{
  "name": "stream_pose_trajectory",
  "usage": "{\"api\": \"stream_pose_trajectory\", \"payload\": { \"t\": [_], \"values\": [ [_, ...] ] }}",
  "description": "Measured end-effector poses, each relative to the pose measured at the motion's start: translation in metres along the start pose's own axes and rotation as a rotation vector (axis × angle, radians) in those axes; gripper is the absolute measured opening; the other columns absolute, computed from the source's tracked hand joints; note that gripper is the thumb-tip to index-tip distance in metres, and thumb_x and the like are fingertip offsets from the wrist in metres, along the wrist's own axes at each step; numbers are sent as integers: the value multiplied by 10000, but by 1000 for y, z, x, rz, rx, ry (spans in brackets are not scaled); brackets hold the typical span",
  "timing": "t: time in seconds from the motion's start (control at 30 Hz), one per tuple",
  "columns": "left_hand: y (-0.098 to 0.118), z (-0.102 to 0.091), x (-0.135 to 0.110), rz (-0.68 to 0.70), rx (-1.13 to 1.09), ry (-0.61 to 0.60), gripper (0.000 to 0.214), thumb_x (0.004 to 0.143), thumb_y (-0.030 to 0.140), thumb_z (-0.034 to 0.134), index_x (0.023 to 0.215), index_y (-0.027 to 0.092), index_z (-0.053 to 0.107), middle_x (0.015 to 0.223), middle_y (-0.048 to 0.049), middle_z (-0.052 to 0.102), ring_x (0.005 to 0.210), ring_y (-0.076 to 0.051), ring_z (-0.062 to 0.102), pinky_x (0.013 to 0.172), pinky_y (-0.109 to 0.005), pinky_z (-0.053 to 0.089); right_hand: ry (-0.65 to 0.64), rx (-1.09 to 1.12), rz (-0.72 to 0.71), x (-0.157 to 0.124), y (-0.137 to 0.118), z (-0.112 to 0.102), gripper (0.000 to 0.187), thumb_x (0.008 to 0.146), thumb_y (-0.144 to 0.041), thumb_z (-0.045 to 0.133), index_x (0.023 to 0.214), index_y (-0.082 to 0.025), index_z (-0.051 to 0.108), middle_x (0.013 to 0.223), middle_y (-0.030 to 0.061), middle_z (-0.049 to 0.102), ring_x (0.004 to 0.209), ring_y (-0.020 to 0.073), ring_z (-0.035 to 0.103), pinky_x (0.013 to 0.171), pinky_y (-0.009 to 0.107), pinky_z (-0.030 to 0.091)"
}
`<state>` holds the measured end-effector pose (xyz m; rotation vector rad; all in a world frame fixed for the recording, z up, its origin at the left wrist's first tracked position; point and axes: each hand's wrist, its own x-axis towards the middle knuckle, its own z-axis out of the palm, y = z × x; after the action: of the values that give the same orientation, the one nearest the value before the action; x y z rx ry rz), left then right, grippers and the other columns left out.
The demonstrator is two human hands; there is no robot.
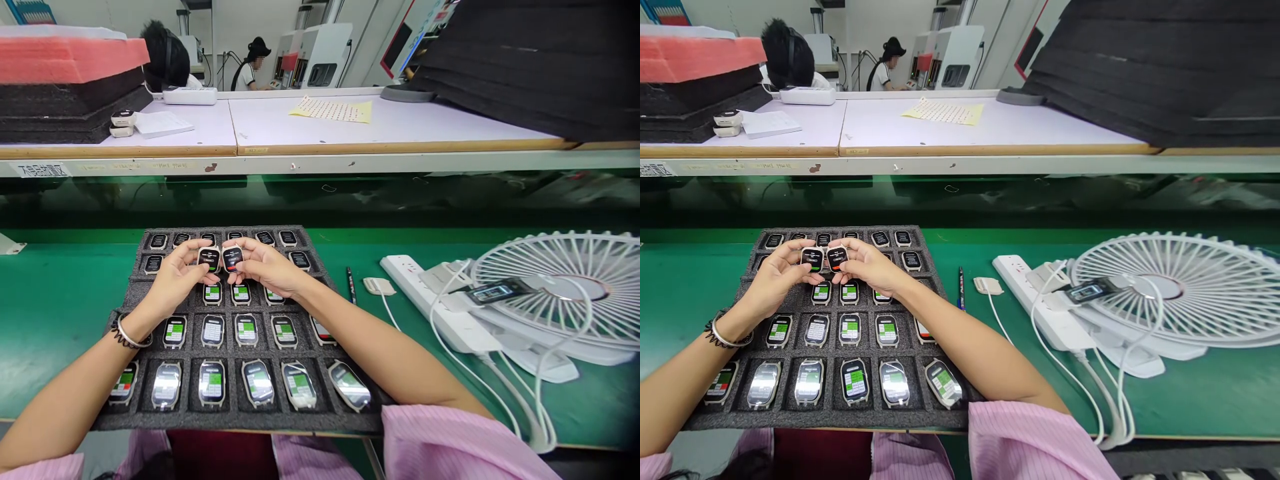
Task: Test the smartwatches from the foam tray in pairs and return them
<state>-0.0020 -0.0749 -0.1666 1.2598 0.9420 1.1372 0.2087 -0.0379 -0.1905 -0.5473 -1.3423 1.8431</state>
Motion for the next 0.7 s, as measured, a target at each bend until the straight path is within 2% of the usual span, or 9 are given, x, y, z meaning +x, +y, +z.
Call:
{"api": "stream_pose_trajectory", "payload": {
  "t": [0.17, 0.3, 0.4, 0.53, 0.7],
  "values": [
    [1, 0, -1, -131, -108, 62, 498, 768, 126, 725, 1240, 150, 566, 931, -34, 740, 696, -146, 744, 705, -247, 635, 52, 38, 97, 1, -1, 0, 388, 812, -68, 632, 1172, -178, 538, 964, 49, 732, 664, 141, 730, 577, 182, 579],
    [2, 3, 1, -250, -168, 176, 470, 852, 70, 615, 1315, 121, 559, 865, -45, 738, 649, -145, 737, 683, -246, 635, 88, 67, 158, 2, -2, 2, 294, 878, -100, 562, 1158, -183, 523, 945, 62, 744, 564, 155, 712, 474, 197, 544],
    [4, 3, 3, -289, -182, 209, 442, 908, 83, 546, 1349, 113, 556, 874, -74, 745, 624, -166, 739, 645, -257, 633, 107, 73, 166, 2, -3, 2, 263, 900, -120, 545, 1154, -184, 522, 929, 64, 748, 548, 154, 703, 462, 200, 527],
    [6, 2, 1, -277, -201, 211, 407, 935, 117, 519, 1338, 130, 580, 913, -81, 746, 643, -188, 749, 637, -272, 635, 140, 23, 112, 1, -3, 1, 288, 865, -124, 587, 1143, -180, 536, 941, 67, 752, 567, 130, 695, 500, 181, 521],
    [9, 3, 1, -265, -225, 230, 385, 897, 100, 547, 1273, 140, 618, 943, -66, 746, 672, -208, 758, 651, -287, 643, 125, -43, -1, 1, 0, -3, 435, 730, -105, 670, 1140, -179, 545, 952, 46, 746, 613, 122, 696, 550, 178, 518]
  ]
}}
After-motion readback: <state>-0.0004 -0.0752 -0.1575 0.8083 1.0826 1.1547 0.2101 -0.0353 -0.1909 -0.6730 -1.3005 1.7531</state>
